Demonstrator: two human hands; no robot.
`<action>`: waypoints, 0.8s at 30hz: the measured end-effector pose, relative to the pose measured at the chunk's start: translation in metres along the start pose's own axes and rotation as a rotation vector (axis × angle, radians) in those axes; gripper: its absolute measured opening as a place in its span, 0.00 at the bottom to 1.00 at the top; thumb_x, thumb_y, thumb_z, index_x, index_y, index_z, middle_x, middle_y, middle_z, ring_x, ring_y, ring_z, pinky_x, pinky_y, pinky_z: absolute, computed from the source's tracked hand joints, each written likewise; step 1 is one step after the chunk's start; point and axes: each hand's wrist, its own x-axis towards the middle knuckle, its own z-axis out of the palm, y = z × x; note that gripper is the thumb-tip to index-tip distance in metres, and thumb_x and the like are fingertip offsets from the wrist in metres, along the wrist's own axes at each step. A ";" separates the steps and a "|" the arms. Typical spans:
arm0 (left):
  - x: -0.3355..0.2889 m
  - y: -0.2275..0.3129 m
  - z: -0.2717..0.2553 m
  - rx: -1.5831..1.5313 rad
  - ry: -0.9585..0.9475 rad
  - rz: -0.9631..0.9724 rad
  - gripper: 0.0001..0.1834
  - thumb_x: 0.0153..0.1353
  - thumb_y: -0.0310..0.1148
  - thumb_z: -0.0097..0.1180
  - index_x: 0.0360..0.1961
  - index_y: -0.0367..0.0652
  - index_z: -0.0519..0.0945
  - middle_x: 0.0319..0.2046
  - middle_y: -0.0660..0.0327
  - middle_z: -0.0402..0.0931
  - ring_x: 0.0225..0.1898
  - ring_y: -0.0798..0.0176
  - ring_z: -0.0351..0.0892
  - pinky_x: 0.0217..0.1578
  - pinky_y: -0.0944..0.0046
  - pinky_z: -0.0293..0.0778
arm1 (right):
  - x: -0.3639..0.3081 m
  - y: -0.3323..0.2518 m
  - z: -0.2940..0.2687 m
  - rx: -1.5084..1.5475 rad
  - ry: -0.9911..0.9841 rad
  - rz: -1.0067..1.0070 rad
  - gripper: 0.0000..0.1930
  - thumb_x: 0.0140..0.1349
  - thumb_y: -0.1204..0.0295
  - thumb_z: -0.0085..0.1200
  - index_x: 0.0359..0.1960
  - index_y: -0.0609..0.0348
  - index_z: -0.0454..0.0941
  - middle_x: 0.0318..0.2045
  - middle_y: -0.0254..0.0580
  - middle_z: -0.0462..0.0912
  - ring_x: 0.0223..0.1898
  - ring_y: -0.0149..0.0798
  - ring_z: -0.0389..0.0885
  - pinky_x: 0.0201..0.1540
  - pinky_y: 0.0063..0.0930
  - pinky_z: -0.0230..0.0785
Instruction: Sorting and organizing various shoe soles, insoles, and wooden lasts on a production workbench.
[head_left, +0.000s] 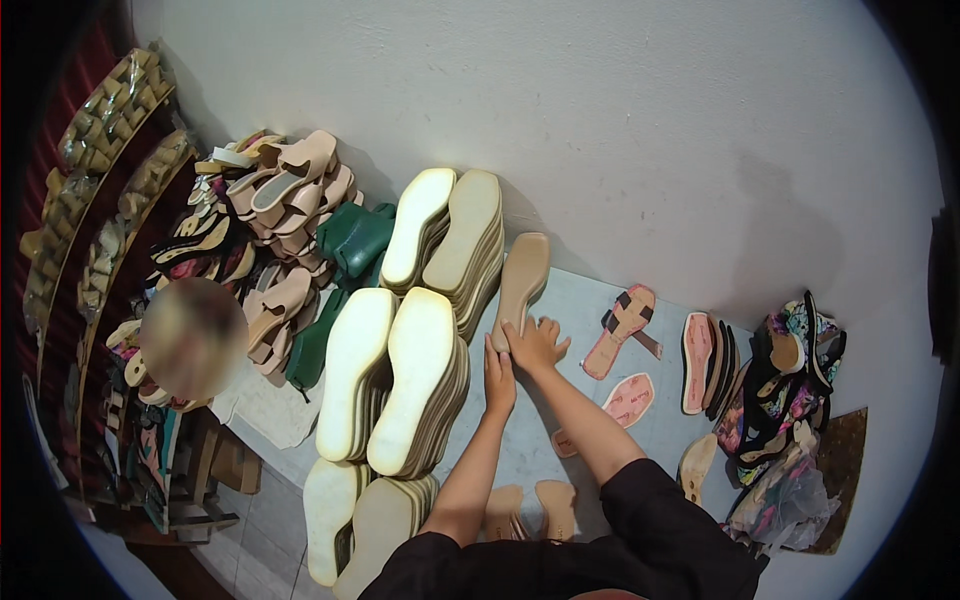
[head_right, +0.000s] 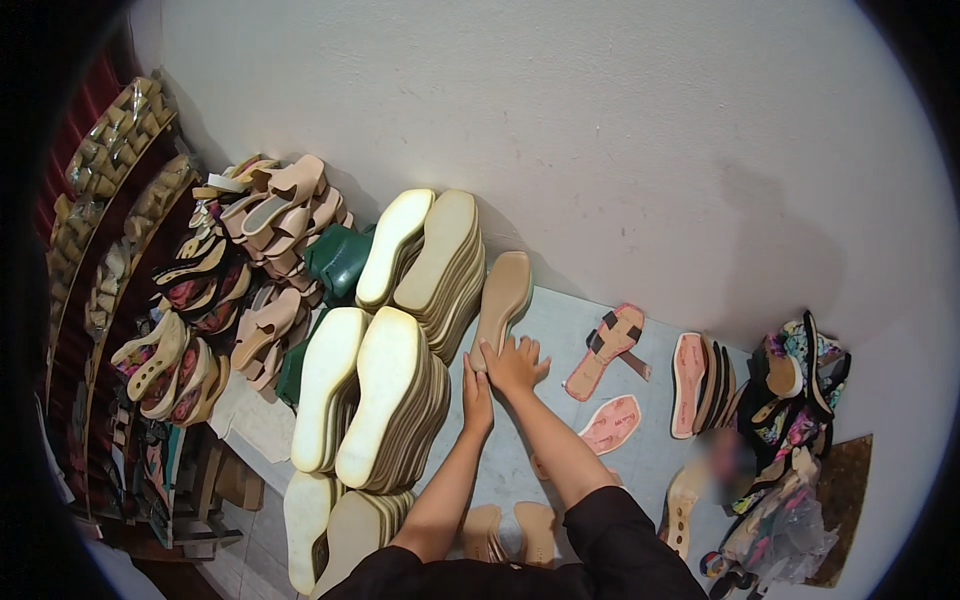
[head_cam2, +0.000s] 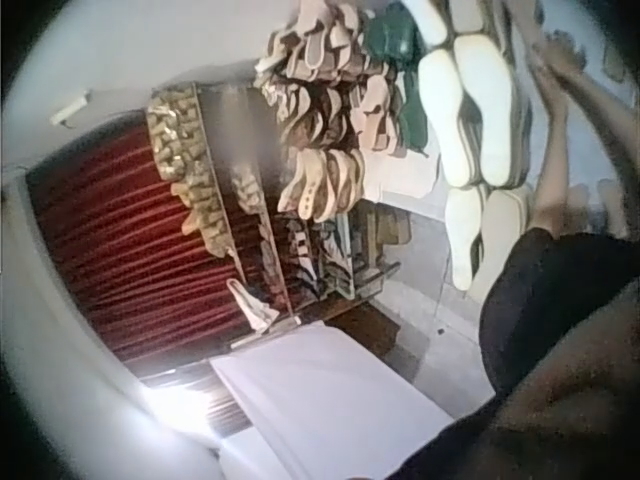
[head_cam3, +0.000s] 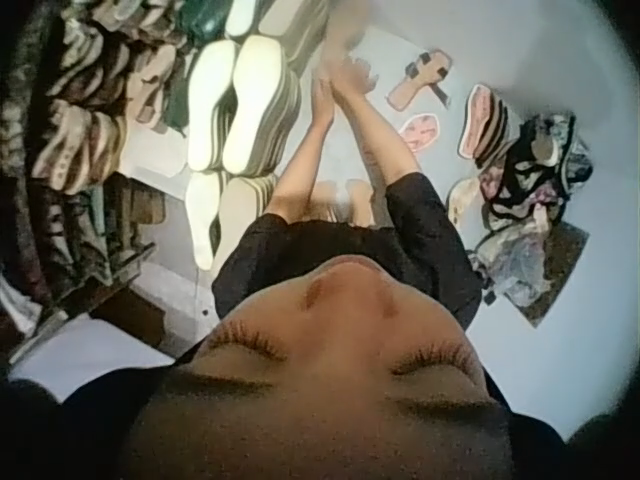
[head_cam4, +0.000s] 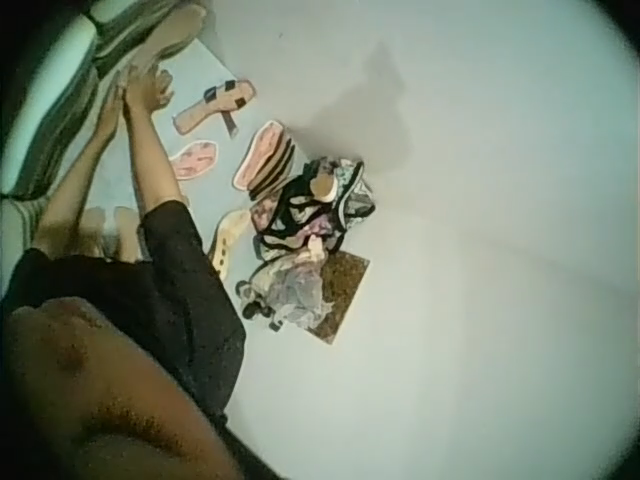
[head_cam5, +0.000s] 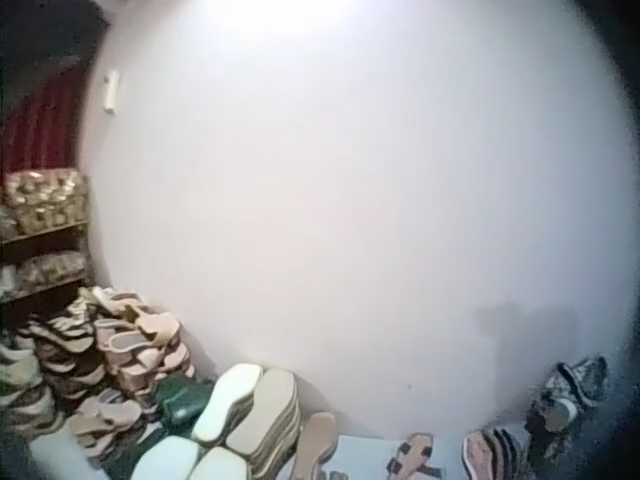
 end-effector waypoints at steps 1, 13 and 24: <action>0.003 -0.001 0.002 0.023 0.023 0.001 0.30 0.68 0.38 0.33 0.66 0.34 0.46 0.65 0.43 0.47 0.66 0.45 0.47 0.64 0.57 0.46 | 0.002 0.000 -0.007 -0.036 -0.053 -0.022 0.35 0.58 0.40 0.37 0.55 0.58 0.68 0.59 0.55 0.61 0.64 0.52 0.48 0.59 0.69 0.30; 0.006 0.008 0.006 -0.023 0.202 -0.134 0.34 0.66 0.40 0.40 0.65 0.32 0.44 0.65 0.40 0.45 0.66 0.44 0.47 0.63 0.56 0.48 | -0.050 0.131 -0.066 0.326 0.153 -0.030 0.23 0.61 0.49 0.42 0.51 0.48 0.72 0.54 0.46 0.67 0.59 0.48 0.58 0.59 0.55 0.42; -0.169 0.035 0.024 0.019 -0.118 0.016 0.32 0.59 0.31 0.50 0.62 0.33 0.54 0.56 0.44 0.56 0.58 0.48 0.59 0.59 0.55 0.55 | -0.263 0.260 -0.153 0.401 0.385 0.285 0.23 0.48 0.59 0.58 0.47 0.51 0.73 0.47 0.42 0.74 0.52 0.44 0.68 0.57 0.48 0.46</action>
